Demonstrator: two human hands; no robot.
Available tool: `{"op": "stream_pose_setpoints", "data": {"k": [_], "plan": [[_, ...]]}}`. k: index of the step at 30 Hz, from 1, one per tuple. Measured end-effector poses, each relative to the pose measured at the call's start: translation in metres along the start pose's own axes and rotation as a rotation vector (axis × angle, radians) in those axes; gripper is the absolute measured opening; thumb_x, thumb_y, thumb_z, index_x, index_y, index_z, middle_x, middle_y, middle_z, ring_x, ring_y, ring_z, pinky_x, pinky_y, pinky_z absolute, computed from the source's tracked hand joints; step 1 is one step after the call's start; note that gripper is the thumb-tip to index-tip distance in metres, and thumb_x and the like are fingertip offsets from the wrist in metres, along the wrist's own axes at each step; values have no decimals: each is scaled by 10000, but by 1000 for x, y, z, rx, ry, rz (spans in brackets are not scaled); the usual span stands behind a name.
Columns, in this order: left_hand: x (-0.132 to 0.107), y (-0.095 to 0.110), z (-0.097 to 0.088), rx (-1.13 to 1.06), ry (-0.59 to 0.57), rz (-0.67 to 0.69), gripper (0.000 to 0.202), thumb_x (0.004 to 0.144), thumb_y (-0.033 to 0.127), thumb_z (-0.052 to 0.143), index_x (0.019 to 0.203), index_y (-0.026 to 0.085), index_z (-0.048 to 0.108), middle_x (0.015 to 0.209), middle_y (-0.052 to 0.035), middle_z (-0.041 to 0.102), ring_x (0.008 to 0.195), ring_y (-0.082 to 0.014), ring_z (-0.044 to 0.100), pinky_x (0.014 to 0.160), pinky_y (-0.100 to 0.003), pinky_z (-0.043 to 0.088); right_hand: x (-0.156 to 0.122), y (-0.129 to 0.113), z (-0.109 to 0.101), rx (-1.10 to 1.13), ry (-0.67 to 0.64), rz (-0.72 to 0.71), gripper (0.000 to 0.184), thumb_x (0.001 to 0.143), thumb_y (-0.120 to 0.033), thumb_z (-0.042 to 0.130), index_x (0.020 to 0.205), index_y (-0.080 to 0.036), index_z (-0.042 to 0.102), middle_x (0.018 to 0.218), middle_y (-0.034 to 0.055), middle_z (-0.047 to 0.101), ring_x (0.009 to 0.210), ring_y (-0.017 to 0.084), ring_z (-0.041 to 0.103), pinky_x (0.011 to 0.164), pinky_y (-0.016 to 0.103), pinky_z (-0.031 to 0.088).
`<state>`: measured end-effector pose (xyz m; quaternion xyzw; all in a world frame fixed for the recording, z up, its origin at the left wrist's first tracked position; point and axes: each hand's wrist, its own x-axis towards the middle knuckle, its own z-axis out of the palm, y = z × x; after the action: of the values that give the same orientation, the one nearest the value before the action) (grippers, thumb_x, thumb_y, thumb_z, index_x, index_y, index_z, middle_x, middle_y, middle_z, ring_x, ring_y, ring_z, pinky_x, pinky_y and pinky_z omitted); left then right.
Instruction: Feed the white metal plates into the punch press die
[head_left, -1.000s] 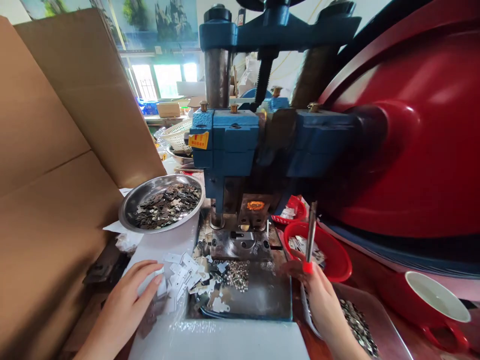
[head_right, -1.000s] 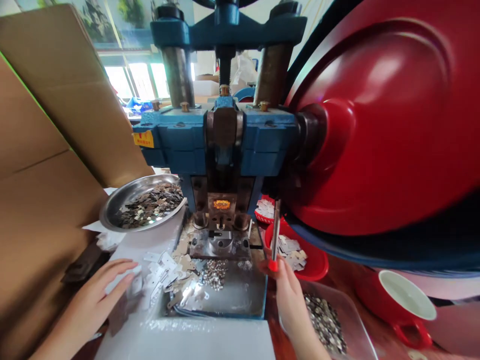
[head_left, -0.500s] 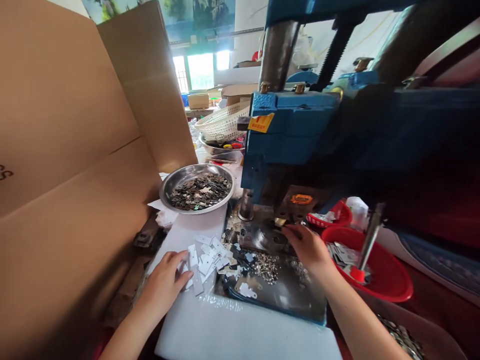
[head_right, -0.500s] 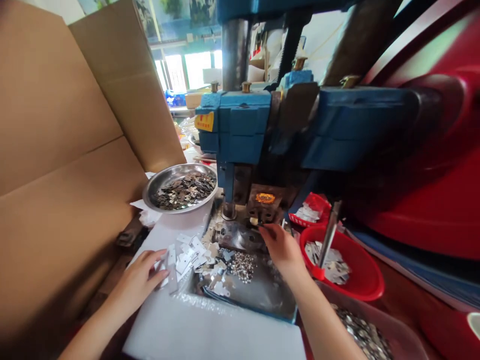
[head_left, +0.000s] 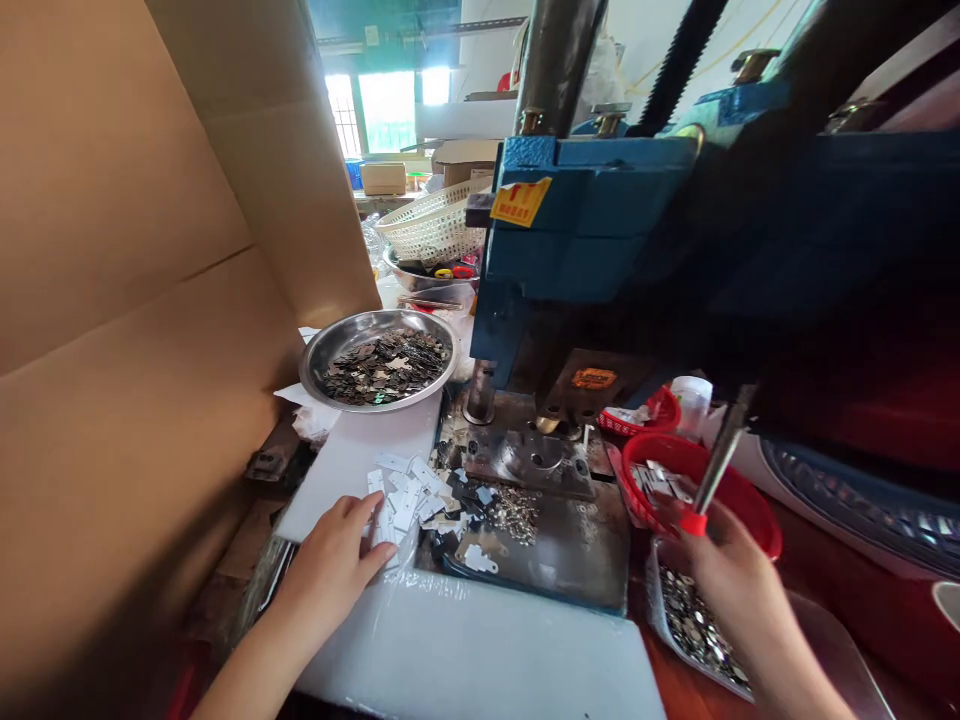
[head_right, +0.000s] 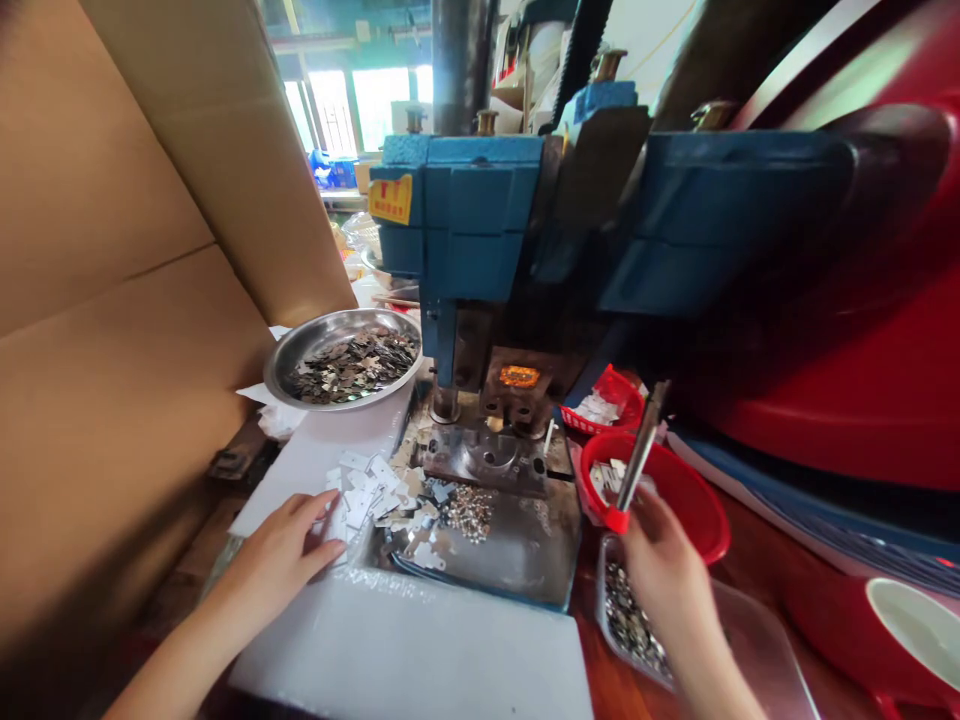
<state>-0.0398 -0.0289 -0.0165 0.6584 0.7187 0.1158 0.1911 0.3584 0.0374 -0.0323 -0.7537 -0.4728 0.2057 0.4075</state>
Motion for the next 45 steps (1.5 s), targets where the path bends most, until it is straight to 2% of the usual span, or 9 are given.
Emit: {"op": "stream_pose_setpoints", "data": {"k": [2,7,10,15,24,29,36,40,45], "plan": [[0,0,2,-9,13,8,457,807,336,537,1251,232,506,1120,-84,562,964,-238,578,858,-369,438,-19,-3,9,-118,-164,-96,403,735,-522,530,935,-213,694,898,100,716,898,307,651,778,416,495],[-7,-10,5,38,99,51,421,817,391,523,1216,258,534,1200,-69,553,1070,-267,542,940,-421,416,-62,-30,38,-173,-542,-609,218,840,-362,486,844,-258,678,868,47,694,841,219,630,775,358,498],[-16,-17,6,24,95,96,424,809,360,536,1225,274,535,1214,-54,571,1103,-263,535,965,-415,413,-72,-43,52,-299,-633,-740,210,864,-236,452,884,-251,660,841,31,673,807,194,621,732,331,498],[-22,-20,6,-28,22,108,444,801,279,525,1245,295,534,1231,-45,558,1097,-237,547,946,-364,435,-72,-47,61,-467,-569,-811,179,853,-186,457,837,-229,630,811,32,641,778,199,609,696,332,489],[-16,-15,-9,-306,-57,-20,365,797,349,524,1135,246,613,928,-37,636,733,-190,597,715,-315,487,-76,-45,58,-451,-550,-793,146,826,-168,474,766,-211,600,780,35,611,753,200,582,680,339,472],[2,19,-15,-718,-106,-105,377,773,429,582,1061,194,648,705,-1,626,661,-170,577,628,-271,473,-59,-60,60,-313,-368,-812,135,844,-202,473,770,-201,586,792,40,611,772,187,569,722,322,450],[38,90,2,-1199,-231,-186,326,764,233,605,1078,156,644,811,-31,631,697,-122,615,674,-241,500,-5,-85,73,-456,-108,-910,177,867,-216,478,830,-194,650,843,54,634,788,207,542,721,331,407],[43,105,4,-1316,-239,-220,334,777,139,573,1105,161,633,796,-29,617,743,-128,647,683,-220,511,-2,-81,70,-497,-56,-965,194,863,-218,488,909,-219,676,929,48,654,843,228,539,740,357,399],[47,107,12,-1362,-211,-237,300,772,118,579,1060,160,654,752,-15,593,729,-124,653,676,-206,521,-6,-72,69,-267,-111,-910,202,870,-233,479,922,-193,670,915,57,649,875,206,553,799,342,417]]}}
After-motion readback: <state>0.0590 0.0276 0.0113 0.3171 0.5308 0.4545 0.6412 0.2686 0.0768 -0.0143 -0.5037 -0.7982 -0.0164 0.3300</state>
